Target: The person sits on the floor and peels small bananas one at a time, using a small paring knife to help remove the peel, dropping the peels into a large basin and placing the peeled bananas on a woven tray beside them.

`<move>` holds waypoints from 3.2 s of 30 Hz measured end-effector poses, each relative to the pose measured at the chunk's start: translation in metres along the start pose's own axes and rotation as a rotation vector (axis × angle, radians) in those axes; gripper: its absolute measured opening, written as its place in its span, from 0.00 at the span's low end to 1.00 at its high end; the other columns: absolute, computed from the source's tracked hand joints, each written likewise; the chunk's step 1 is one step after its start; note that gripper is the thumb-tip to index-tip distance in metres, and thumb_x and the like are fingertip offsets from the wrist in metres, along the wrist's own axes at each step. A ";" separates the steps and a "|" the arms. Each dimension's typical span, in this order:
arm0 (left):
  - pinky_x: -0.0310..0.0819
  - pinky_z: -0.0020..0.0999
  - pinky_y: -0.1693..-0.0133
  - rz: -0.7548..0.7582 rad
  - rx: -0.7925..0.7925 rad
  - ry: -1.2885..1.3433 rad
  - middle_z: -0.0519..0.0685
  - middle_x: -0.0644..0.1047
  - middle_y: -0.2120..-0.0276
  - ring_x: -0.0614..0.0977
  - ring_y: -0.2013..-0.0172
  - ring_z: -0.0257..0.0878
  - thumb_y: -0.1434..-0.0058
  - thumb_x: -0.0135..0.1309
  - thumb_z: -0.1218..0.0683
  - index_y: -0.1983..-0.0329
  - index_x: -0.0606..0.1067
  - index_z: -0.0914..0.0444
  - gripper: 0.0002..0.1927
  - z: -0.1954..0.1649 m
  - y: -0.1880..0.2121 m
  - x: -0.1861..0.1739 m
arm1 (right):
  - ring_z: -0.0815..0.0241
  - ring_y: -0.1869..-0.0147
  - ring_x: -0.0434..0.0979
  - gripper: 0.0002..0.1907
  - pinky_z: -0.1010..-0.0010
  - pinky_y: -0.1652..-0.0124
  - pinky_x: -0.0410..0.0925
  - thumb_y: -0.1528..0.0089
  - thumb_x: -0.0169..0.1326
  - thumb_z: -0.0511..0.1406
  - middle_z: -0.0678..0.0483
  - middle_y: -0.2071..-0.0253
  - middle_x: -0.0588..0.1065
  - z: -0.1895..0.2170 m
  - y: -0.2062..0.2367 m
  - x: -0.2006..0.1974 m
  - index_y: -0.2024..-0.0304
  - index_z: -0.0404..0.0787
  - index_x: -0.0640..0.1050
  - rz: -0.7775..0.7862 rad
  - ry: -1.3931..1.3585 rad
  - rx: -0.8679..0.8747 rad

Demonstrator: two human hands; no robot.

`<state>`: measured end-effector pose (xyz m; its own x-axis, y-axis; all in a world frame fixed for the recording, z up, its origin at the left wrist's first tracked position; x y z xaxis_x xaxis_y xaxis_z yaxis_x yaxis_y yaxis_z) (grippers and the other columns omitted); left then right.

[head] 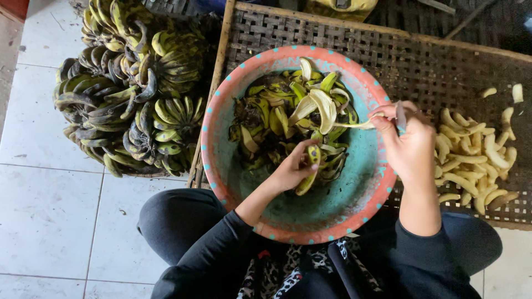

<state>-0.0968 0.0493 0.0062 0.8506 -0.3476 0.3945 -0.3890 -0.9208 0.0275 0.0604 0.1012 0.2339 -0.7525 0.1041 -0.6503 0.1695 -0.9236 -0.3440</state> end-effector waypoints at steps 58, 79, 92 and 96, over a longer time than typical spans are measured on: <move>0.79 0.29 0.62 -0.572 0.118 -0.072 0.52 0.80 0.58 0.85 0.61 0.37 0.33 0.60 0.61 0.36 0.68 0.66 0.23 -0.051 0.008 -0.093 | 0.51 0.58 0.81 0.25 0.64 0.58 0.71 0.39 0.63 0.44 0.45 0.59 0.81 -0.038 0.057 0.080 0.48 0.32 0.81 0.215 0.115 0.055; 0.77 0.43 0.65 -0.177 0.028 -0.972 0.49 0.82 0.64 0.85 0.65 0.48 0.36 0.57 0.48 0.60 0.79 0.57 0.09 -0.100 0.012 -0.022 | 0.72 0.78 0.58 0.14 0.75 0.78 0.50 0.34 0.64 0.42 0.54 0.69 0.74 -0.312 0.110 -0.086 0.58 0.35 0.83 -0.053 -0.168 0.855; 0.78 0.40 0.61 -0.987 0.073 -1.264 0.49 0.83 0.61 0.84 0.61 0.48 0.49 0.57 0.64 0.60 0.80 0.60 0.13 -0.209 0.112 -0.344 | 0.54 0.69 0.75 0.20 0.61 0.67 0.66 0.31 0.61 0.42 0.39 0.65 0.78 -0.340 0.053 -0.050 0.59 0.27 0.80 0.216 0.686 1.018; 0.79 0.40 0.60 -1.094 -0.280 -1.241 0.47 0.84 0.62 0.85 0.63 0.43 0.38 0.52 0.64 0.60 0.82 0.53 0.13 -0.169 0.147 -0.420 | 0.54 0.67 0.75 0.18 0.62 0.65 0.67 0.30 0.59 0.41 0.39 0.63 0.78 -0.343 0.045 -0.044 0.56 0.28 0.79 0.232 0.739 1.023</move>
<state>-0.5714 0.0896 -0.0001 0.4372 0.3462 -0.8301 0.6039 -0.7970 -0.0144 0.3193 0.1817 0.0142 -0.1850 -0.2211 -0.9575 -0.5625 -0.7751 0.2877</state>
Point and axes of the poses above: each hand's wrist, its own y-axis away from the middle knuckle, its own x-axis out of the palm, z = x × y, the point moved 10 cm from there along -y, towards the middle knuckle
